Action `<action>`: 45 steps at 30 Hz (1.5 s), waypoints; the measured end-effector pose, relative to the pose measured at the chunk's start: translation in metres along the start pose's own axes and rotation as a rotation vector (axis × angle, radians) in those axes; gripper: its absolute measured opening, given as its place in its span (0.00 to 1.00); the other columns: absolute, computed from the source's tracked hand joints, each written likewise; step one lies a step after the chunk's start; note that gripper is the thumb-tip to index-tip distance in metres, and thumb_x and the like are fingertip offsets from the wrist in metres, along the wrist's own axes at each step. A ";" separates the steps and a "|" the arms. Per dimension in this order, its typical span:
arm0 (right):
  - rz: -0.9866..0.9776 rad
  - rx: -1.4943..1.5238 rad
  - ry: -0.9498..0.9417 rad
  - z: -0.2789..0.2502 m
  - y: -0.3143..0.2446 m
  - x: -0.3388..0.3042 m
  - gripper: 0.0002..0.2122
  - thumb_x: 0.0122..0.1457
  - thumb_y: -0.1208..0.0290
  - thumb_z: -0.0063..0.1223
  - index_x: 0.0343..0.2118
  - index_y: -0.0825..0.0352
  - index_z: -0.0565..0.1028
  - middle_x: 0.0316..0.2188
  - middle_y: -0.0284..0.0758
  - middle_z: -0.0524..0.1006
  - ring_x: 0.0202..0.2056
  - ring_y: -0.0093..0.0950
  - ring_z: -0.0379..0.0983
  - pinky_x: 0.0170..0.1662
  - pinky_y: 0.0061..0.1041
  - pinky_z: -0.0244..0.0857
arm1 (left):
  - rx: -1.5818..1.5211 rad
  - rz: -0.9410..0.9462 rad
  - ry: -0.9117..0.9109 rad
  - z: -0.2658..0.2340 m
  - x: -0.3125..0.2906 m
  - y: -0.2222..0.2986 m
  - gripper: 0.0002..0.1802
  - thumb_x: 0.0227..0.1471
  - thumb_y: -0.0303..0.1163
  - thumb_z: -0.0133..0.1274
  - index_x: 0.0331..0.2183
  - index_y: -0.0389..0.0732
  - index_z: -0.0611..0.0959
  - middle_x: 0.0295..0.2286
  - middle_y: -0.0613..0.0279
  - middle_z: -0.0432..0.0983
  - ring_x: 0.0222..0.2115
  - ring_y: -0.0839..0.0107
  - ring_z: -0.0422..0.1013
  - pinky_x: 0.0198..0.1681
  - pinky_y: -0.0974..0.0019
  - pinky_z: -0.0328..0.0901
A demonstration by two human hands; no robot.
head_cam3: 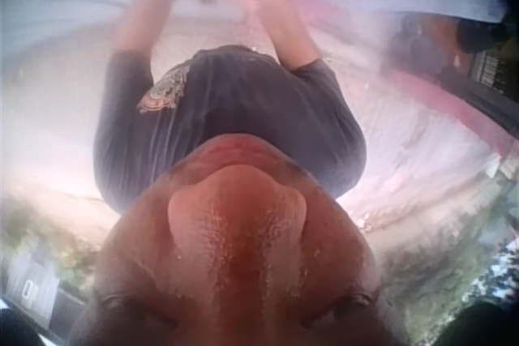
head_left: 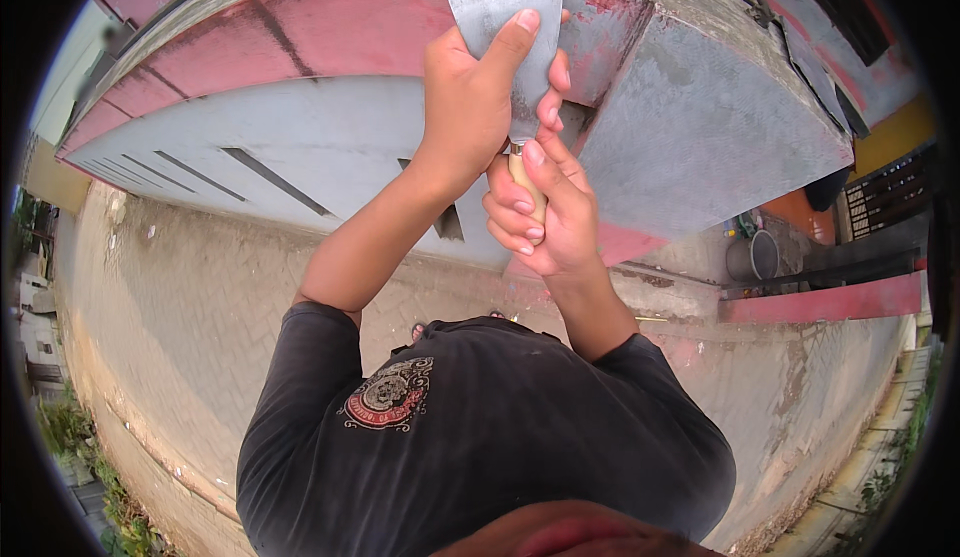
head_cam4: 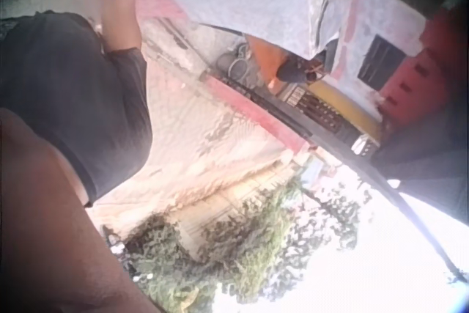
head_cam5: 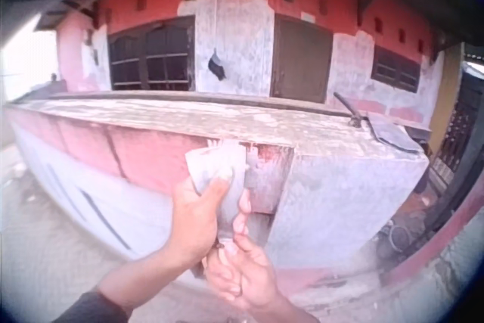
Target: The person uses a metal scraper to remove old paint from a concrete balcony ledge. They repeatedly scrape the surface, occasionally pausing to inspect the tool or the ledge.
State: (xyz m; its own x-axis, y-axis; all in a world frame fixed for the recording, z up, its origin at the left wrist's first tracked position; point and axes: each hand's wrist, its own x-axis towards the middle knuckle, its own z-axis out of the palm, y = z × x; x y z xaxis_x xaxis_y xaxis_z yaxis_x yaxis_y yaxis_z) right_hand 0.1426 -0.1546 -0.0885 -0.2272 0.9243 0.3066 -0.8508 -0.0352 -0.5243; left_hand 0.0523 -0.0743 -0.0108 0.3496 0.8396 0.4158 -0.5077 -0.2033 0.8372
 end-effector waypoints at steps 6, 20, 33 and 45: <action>0.029 0.024 0.021 0.006 0.000 -0.002 0.05 0.75 0.66 0.38 0.48 0.58 0.65 0.22 0.30 0.65 0.14 0.15 0.55 0.13 0.16 0.54 | 0.007 -0.027 0.040 0.002 -0.004 0.005 0.22 0.66 0.39 0.52 0.47 0.27 0.80 0.23 0.57 0.77 0.16 0.73 0.68 0.20 0.68 0.68; 0.034 0.070 -0.001 0.009 -0.005 0.006 0.06 0.75 0.66 0.38 0.51 0.56 0.65 0.23 0.30 0.65 0.14 0.15 0.55 0.13 0.16 0.53 | 0.016 0.012 0.055 0.003 0.001 0.007 0.20 0.66 0.38 0.51 0.47 0.29 0.80 0.23 0.58 0.76 0.16 0.74 0.69 0.20 0.68 0.69; 0.027 0.069 -0.020 0.002 0.003 0.002 0.06 0.76 0.65 0.38 0.51 0.54 0.64 0.23 0.30 0.65 0.14 0.16 0.55 0.13 0.16 0.53 | 0.034 -0.021 0.035 -0.002 -0.003 0.004 0.20 0.66 0.40 0.53 0.45 0.31 0.82 0.22 0.58 0.76 0.16 0.73 0.68 0.20 0.68 0.67; 0.056 -0.008 -0.002 0.008 -0.005 0.004 0.04 0.77 0.63 0.35 0.48 0.43 0.63 0.22 0.30 0.63 0.13 0.15 0.53 0.12 0.15 0.51 | 0.035 -0.011 0.040 0.004 0.000 0.006 0.20 0.66 0.39 0.53 0.46 0.30 0.81 0.22 0.58 0.76 0.16 0.74 0.68 0.20 0.69 0.67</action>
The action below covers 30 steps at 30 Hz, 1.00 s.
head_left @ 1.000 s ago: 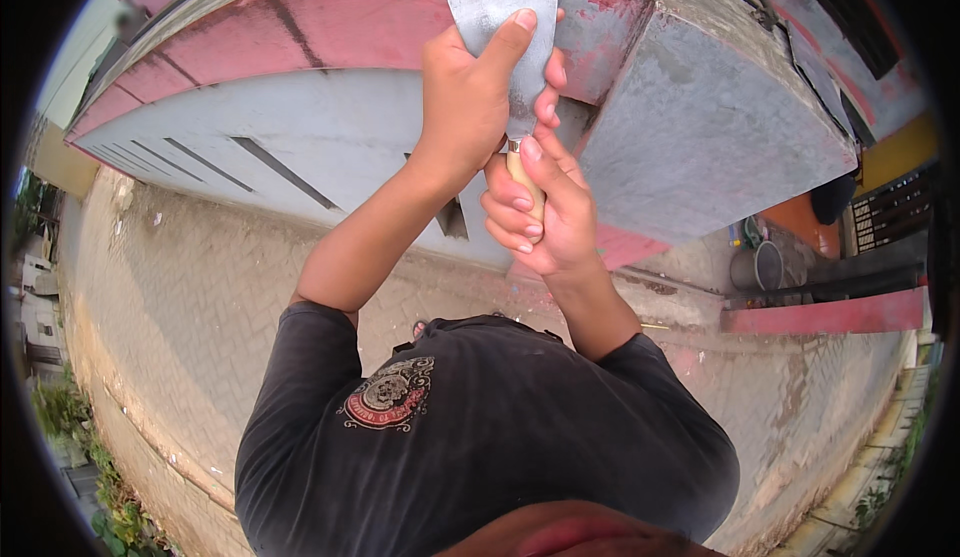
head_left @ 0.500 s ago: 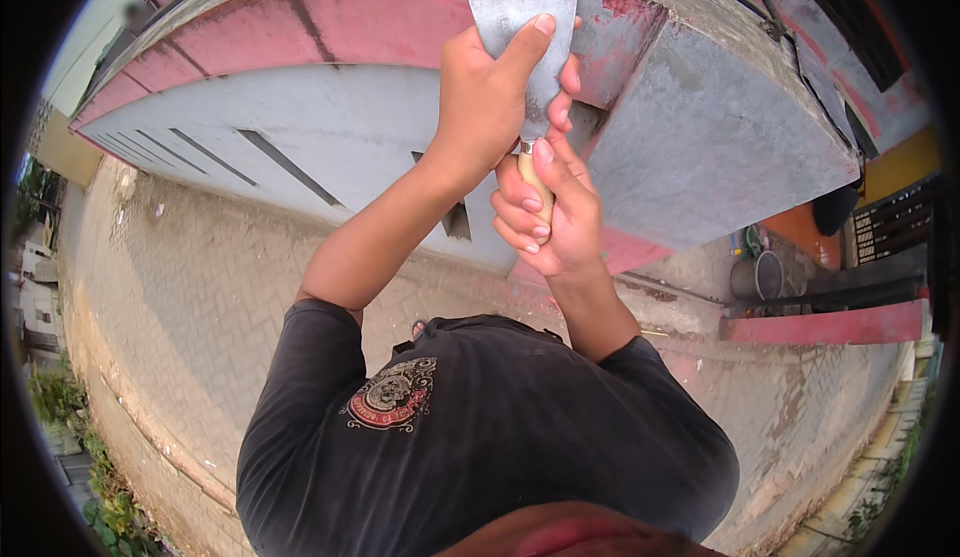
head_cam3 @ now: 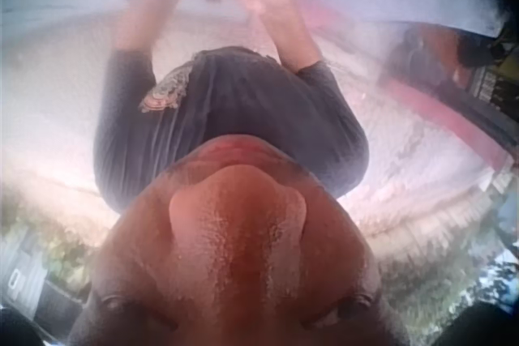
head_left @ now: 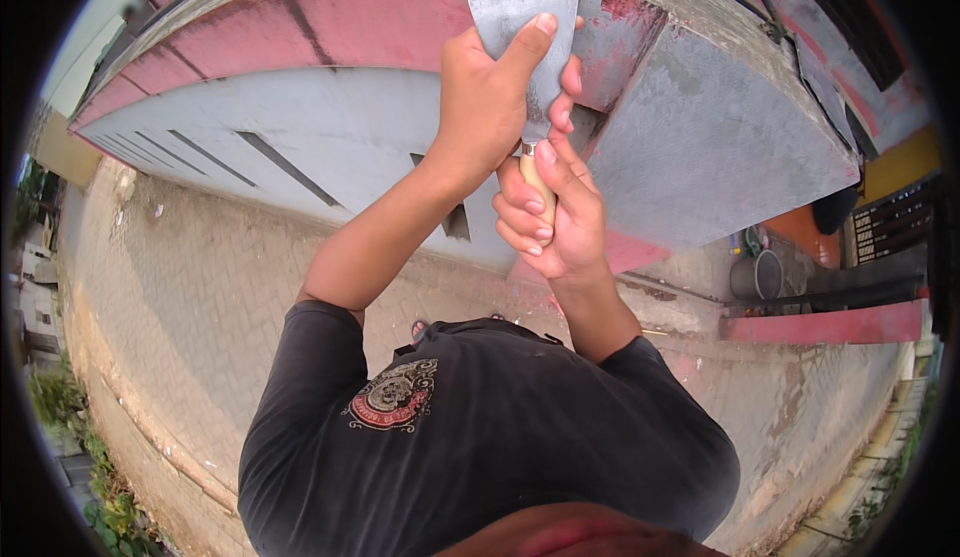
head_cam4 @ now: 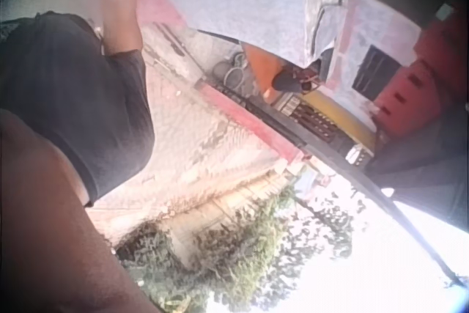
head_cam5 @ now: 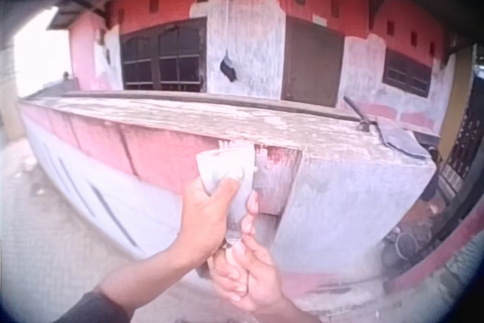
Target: The person uses a metal scraper to remove old paint from a concrete balcony ledge. They repeatedly scrape the surface, occasionally pausing to inspect the tool or the ledge.
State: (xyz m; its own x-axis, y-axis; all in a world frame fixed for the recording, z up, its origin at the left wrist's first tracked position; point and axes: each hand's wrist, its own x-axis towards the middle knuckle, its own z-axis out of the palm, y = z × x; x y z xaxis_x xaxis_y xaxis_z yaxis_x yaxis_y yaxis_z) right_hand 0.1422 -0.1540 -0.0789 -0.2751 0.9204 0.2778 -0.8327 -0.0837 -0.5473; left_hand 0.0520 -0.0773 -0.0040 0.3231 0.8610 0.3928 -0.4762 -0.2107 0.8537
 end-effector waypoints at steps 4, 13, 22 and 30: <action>-0.014 0.050 -0.030 -0.005 0.005 -0.002 0.07 0.76 0.64 0.36 0.53 0.48 0.63 0.23 0.30 0.64 0.14 0.15 0.55 0.12 0.15 0.52 | 0.011 -0.008 0.005 -0.001 -0.003 -0.002 0.20 0.66 0.39 0.53 0.46 0.29 0.81 0.22 0.58 0.76 0.16 0.74 0.68 0.20 0.68 0.67; -0.015 0.105 -0.025 -0.005 0.006 -0.004 0.08 0.76 0.65 0.36 0.55 0.51 0.62 0.22 0.31 0.65 0.14 0.16 0.55 0.13 0.16 0.53 | 0.024 -0.018 0.009 0.001 -0.004 -0.001 0.21 0.66 0.40 0.53 0.46 0.29 0.81 0.22 0.59 0.76 0.15 0.74 0.68 0.19 0.68 0.67; -0.019 0.071 -0.012 -0.002 0.005 -0.004 0.07 0.76 0.65 0.37 0.52 0.54 0.64 0.22 0.31 0.65 0.14 0.16 0.55 0.12 0.16 0.53 | 0.028 -0.003 0.002 0.001 -0.002 -0.003 0.20 0.65 0.40 0.53 0.46 0.30 0.81 0.22 0.59 0.76 0.15 0.74 0.67 0.19 0.68 0.67; -0.025 0.075 -0.003 -0.001 0.004 -0.008 0.06 0.76 0.65 0.38 0.51 0.56 0.64 0.22 0.31 0.66 0.14 0.16 0.56 0.13 0.16 0.53 | -0.015 -0.025 -0.007 0.003 -0.004 -0.005 0.21 0.65 0.41 0.53 0.46 0.30 0.81 0.22 0.58 0.76 0.15 0.74 0.67 0.19 0.68 0.67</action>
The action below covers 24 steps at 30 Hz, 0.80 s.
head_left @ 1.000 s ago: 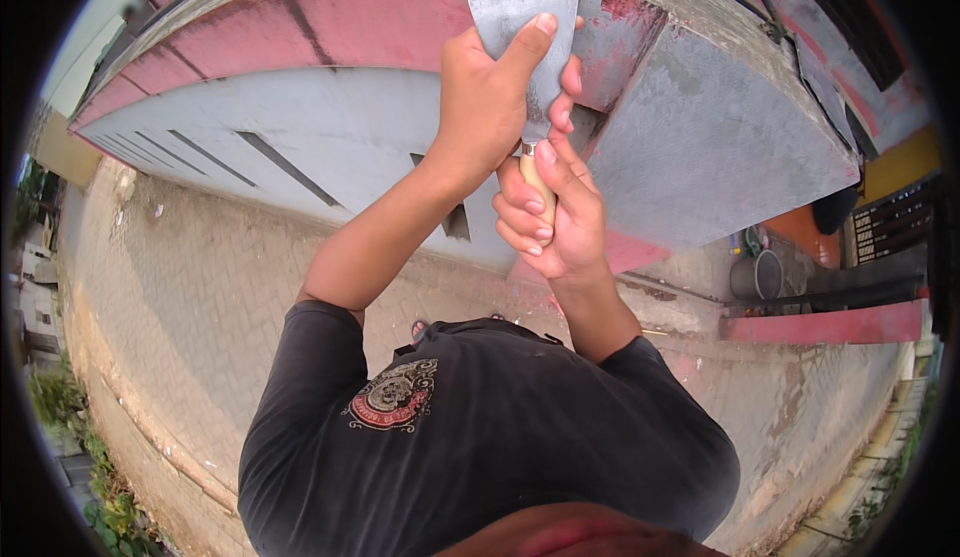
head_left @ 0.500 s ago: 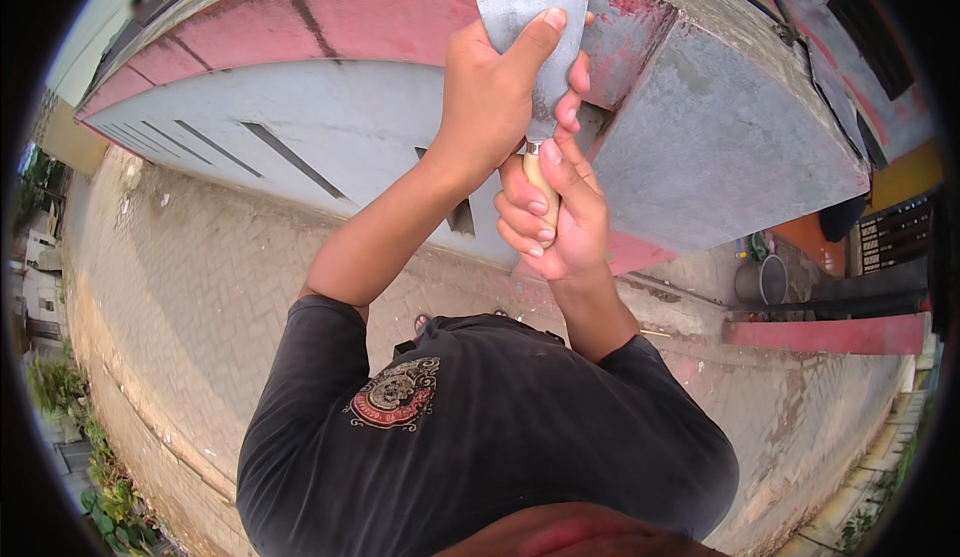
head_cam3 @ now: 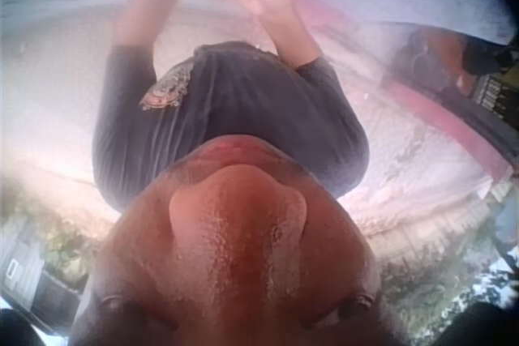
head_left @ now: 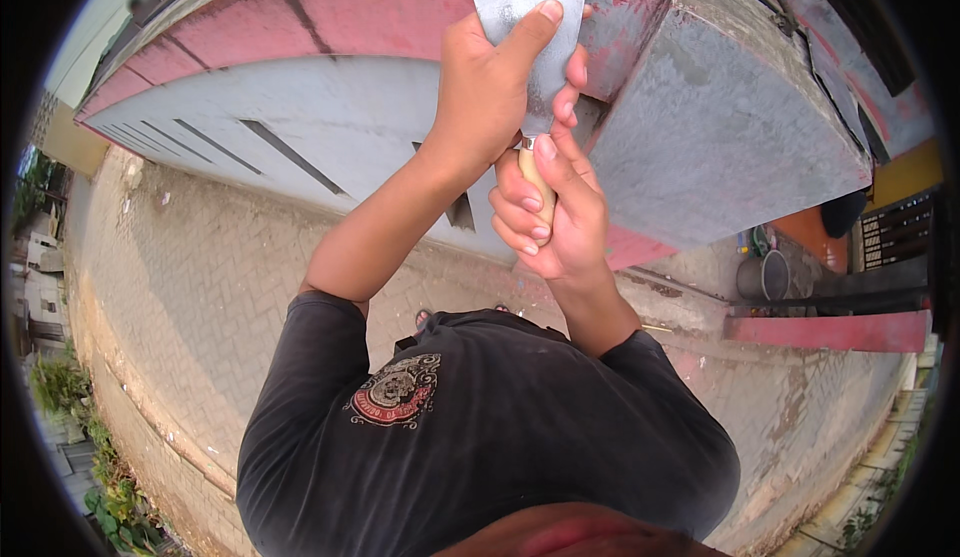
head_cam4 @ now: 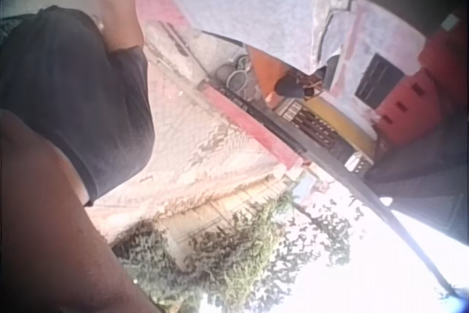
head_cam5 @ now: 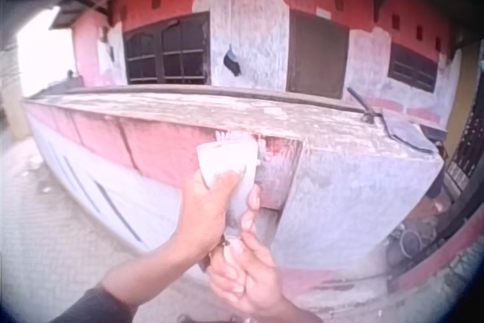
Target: The person uses a metal scraper to remove old paint from a concrete balcony ledge. They repeatedly scrape the surface, occasionally pausing to inspect the tool or the ledge.
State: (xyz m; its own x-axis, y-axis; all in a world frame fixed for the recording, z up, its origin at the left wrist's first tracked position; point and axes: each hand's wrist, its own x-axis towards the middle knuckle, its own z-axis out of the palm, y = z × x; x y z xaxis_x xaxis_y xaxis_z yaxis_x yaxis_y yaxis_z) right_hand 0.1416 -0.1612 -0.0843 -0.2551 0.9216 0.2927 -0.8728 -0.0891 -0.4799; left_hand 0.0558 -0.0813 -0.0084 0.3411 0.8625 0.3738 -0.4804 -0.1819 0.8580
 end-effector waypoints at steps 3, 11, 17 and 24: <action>-0.010 0.011 0.010 -0.001 0.000 0.000 0.07 0.76 0.65 0.38 0.51 0.56 0.64 0.22 0.31 0.66 0.14 0.16 0.56 0.13 0.16 0.53 | -0.001 -0.007 0.004 0.000 0.001 -0.001 0.21 0.65 0.41 0.53 0.46 0.30 0.81 0.22 0.58 0.76 0.15 0.74 0.67 0.18 0.68 0.67; 0.008 -0.113 0.046 -0.002 -0.005 0.002 0.04 0.77 0.63 0.35 0.47 0.43 0.62 0.23 0.30 0.64 0.14 0.16 0.53 0.13 0.15 0.51 | 0.008 0.002 0.028 0.002 0.003 -0.001 0.21 0.65 0.41 0.54 0.46 0.30 0.81 0.22 0.58 0.76 0.15 0.74 0.68 0.18 0.69 0.66; 0.010 -0.119 0.049 -0.005 -0.004 -0.001 0.04 0.76 0.64 0.35 0.48 0.46 0.63 0.23 0.30 0.64 0.13 0.16 0.52 0.12 0.15 0.51 | -0.033 0.051 -0.006 0.003 0.001 -0.004 0.21 0.65 0.41 0.53 0.46 0.30 0.81 0.22 0.58 0.76 0.15 0.73 0.68 0.18 0.68 0.67; -0.002 -0.147 0.012 0.000 -0.018 0.009 0.04 0.76 0.64 0.36 0.49 0.46 0.62 0.22 0.30 0.63 0.14 0.15 0.52 0.12 0.15 0.50 | -0.037 0.053 0.025 0.010 0.010 0.002 0.20 0.65 0.40 0.53 0.45 0.30 0.81 0.22 0.58 0.76 0.15 0.74 0.69 0.19 0.68 0.68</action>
State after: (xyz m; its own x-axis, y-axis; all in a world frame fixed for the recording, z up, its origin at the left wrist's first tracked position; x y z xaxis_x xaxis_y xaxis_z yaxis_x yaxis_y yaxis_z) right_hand 0.1551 -0.1513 -0.0735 -0.2474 0.9264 0.2839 -0.8028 -0.0319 -0.5954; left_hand 0.0659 -0.0776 0.0009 0.2943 0.8638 0.4091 -0.5272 -0.2103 0.8233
